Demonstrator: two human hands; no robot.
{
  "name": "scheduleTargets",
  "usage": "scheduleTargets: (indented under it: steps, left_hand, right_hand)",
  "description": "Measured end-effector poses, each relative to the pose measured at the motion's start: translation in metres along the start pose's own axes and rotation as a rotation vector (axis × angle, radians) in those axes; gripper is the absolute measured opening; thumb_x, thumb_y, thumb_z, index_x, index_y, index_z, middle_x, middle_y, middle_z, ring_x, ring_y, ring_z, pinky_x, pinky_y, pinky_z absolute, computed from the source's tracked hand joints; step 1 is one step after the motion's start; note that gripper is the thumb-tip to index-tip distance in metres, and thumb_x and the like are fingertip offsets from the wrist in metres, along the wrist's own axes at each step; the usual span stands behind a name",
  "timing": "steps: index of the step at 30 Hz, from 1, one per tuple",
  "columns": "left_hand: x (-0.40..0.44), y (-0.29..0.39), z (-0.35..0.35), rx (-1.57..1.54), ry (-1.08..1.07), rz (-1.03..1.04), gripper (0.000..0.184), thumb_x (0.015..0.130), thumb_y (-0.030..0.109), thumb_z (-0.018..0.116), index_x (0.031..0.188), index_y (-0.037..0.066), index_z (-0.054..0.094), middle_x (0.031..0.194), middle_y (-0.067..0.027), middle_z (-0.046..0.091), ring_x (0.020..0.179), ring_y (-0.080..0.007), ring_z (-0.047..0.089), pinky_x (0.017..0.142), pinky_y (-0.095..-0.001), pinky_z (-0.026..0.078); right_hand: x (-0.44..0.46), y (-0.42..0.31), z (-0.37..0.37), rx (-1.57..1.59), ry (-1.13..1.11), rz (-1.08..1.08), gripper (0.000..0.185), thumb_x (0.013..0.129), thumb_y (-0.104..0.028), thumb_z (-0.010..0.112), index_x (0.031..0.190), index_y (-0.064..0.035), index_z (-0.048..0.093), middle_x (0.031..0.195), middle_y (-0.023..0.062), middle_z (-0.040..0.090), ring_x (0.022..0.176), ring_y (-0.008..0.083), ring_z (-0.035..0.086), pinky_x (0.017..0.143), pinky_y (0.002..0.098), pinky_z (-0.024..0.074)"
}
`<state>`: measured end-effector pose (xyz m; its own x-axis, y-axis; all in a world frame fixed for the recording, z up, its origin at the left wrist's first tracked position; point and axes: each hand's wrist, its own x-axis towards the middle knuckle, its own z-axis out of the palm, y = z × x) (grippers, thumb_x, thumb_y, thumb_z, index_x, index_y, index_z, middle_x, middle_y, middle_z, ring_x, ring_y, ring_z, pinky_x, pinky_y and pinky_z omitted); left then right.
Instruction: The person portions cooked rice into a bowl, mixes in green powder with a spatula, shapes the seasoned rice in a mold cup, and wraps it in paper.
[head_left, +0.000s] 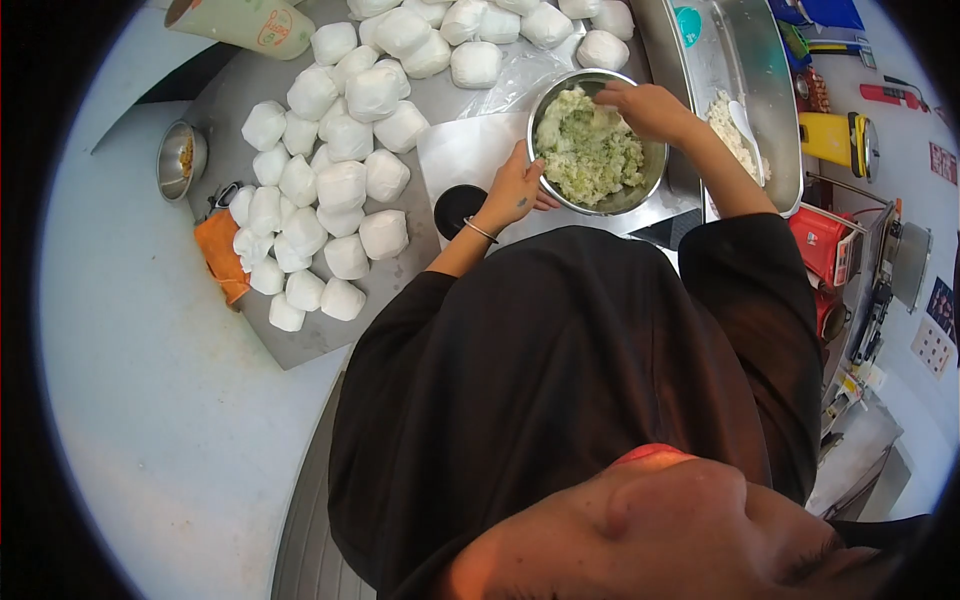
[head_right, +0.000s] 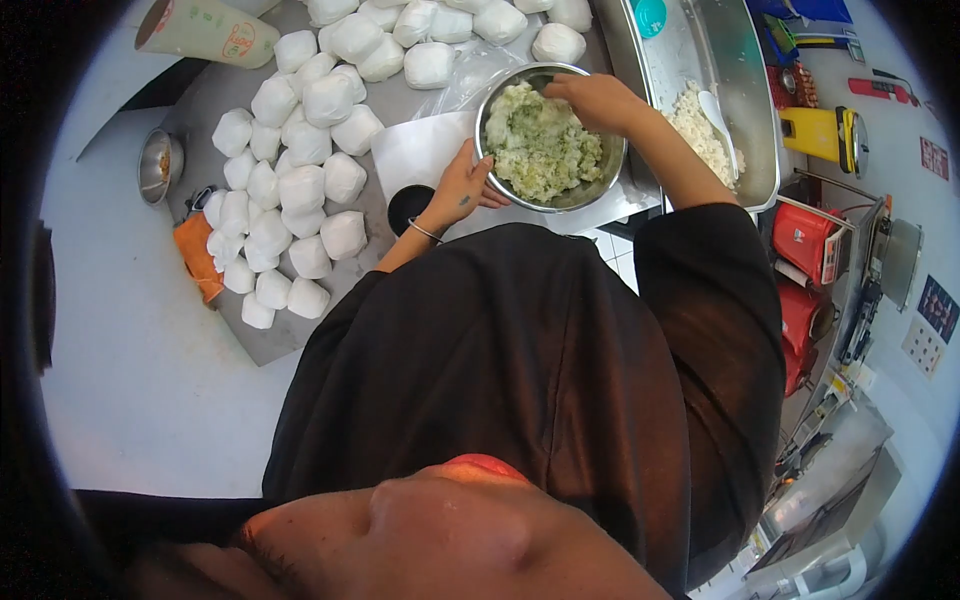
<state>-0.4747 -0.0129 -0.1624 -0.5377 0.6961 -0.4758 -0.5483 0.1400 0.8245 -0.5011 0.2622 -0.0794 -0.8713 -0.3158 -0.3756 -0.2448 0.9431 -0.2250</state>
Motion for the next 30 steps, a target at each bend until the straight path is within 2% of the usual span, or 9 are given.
scheduleTargets:
  steps: [3, 6, 9, 13, 16, 18, 22, 25, 30]
  left_hand:
    - [-0.001, 0.003, 0.002, -0.061, 0.024, -0.020, 0.034, 0.104, 0.017, 0.036, 0.136, 0.007, 0.027, 0.090, -0.0207, 0.065, 0.064, -0.0254, 0.071, 0.051, -0.0310, 0.059]
    - [0.000, 0.000, 0.000, -0.131, 0.005, -0.019, 0.036, 0.104, 0.018, 0.036, 0.138, 0.009, 0.027, 0.091, -0.0201, 0.065, 0.065, -0.0249, 0.071, 0.052, -0.0300, 0.059]
    - [0.000, -0.002, 0.000, -0.117, 0.000, -0.013, 0.041, 0.105, 0.020, 0.037, 0.141, 0.009, 0.023, 0.098, -0.0207, 0.065, 0.069, -0.0272, 0.072, 0.055, -0.0316, 0.060]
    - [-0.002, 0.002, 0.003, -0.115, 0.029, -0.021, 0.037, 0.104, 0.018, 0.037, 0.139, 0.009, 0.027, 0.092, -0.0200, 0.066, 0.065, -0.0249, 0.071, 0.052, -0.0301, 0.059]
    - [-0.003, 0.004, 0.004, -0.096, 0.032, -0.026, 0.038, 0.104, 0.018, 0.037, 0.140, 0.009, 0.026, 0.095, -0.0209, 0.065, 0.066, -0.0257, 0.072, 0.052, -0.0307, 0.060]
    - [-0.003, 0.003, 0.005, -0.072, 0.043, -0.018, 0.039, 0.104, 0.019, 0.037, 0.140, 0.009, 0.025, 0.098, -0.0218, 0.064, 0.066, -0.0264, 0.072, 0.052, -0.0313, 0.060]
    - [-0.002, 0.003, 0.004, -0.040, 0.028, -0.022, 0.040, 0.104, 0.021, 0.038, 0.140, 0.009, 0.023, 0.101, -0.0230, 0.064, 0.070, -0.0299, 0.072, 0.056, -0.0333, 0.061]
    - [-0.002, 0.001, 0.002, -0.052, 0.020, -0.035, 0.039, 0.104, 0.018, 0.037, 0.139, 0.009, 0.023, 0.096, -0.0220, 0.064, 0.066, -0.0274, 0.072, 0.052, -0.0319, 0.060]
    - [-0.003, 0.004, 0.003, -0.032, 0.012, -0.033, 0.039, 0.104, 0.018, 0.037, 0.139, 0.009, 0.023, 0.092, -0.0206, 0.065, 0.066, -0.0264, 0.071, 0.052, -0.0320, 0.059]
  right_hand:
    - [-0.036, -0.017, 0.002, -0.023, -0.052, 0.033, 0.049, 0.084, 0.000, 0.054, 0.129, -0.0180, 0.055, 0.109, 0.0105, 0.057, 0.083, 0.0340, 0.065, 0.073, 0.0426, 0.0515]
    - [-0.083, -0.027, 0.037, 0.001, 0.098, 0.088, 0.054, 0.082, 0.004, 0.051, 0.132, -0.0186, 0.054, 0.102, 0.0089, 0.055, 0.092, 0.0304, 0.064, 0.072, 0.0420, 0.0518]
    - [-0.121, -0.053, 0.066, 0.014, 0.240, 0.121, 0.057, 0.082, 0.004, 0.051, 0.135, -0.0174, 0.052, 0.099, 0.0089, 0.055, 0.092, 0.0297, 0.061, 0.072, 0.0404, 0.0518]
    - [-0.143, -0.051, 0.069, 0.068, 0.318, 0.125, 0.057, 0.083, 0.000, 0.054, 0.138, -0.0169, 0.049, 0.096, 0.0102, 0.057, 0.089, 0.0310, 0.061, 0.070, 0.0420, 0.0501]
    - [-0.135, -0.047, 0.019, 0.267, 0.312, 0.426, 0.035, 0.089, -0.016, 0.059, 0.124, -0.0135, 0.061, 0.092, 0.0119, 0.063, 0.082, 0.0337, 0.064, 0.070, 0.0432, 0.0506]
    - [-0.120, -0.030, -0.001, 0.367, 0.182, 0.439, 0.027, 0.090, -0.028, 0.061, 0.109, -0.0111, 0.067, 0.089, 0.0135, 0.067, 0.081, 0.0351, 0.066, 0.071, 0.0433, 0.0516]
    - [-0.083, -0.023, 0.032, 0.260, -0.123, 0.576, 0.037, 0.089, -0.043, 0.062, 0.088, -0.0081, 0.073, 0.087, 0.0151, 0.071, 0.086, 0.0352, 0.068, 0.074, 0.0437, 0.0533]
    - [-0.055, -0.043, 0.022, 0.086, -0.013, 0.706, 0.035, 0.089, -0.042, 0.061, 0.092, -0.0088, 0.073, 0.087, 0.0153, 0.071, 0.087, 0.0339, 0.069, 0.074, 0.0449, 0.0539]
    - [-0.043, -0.054, 0.009, -0.057, 0.002, 0.586, 0.031, 0.091, -0.036, 0.058, 0.093, -0.0078, 0.072, 0.087, 0.0145, 0.071, 0.085, 0.0341, 0.070, 0.074, 0.0472, 0.0547]
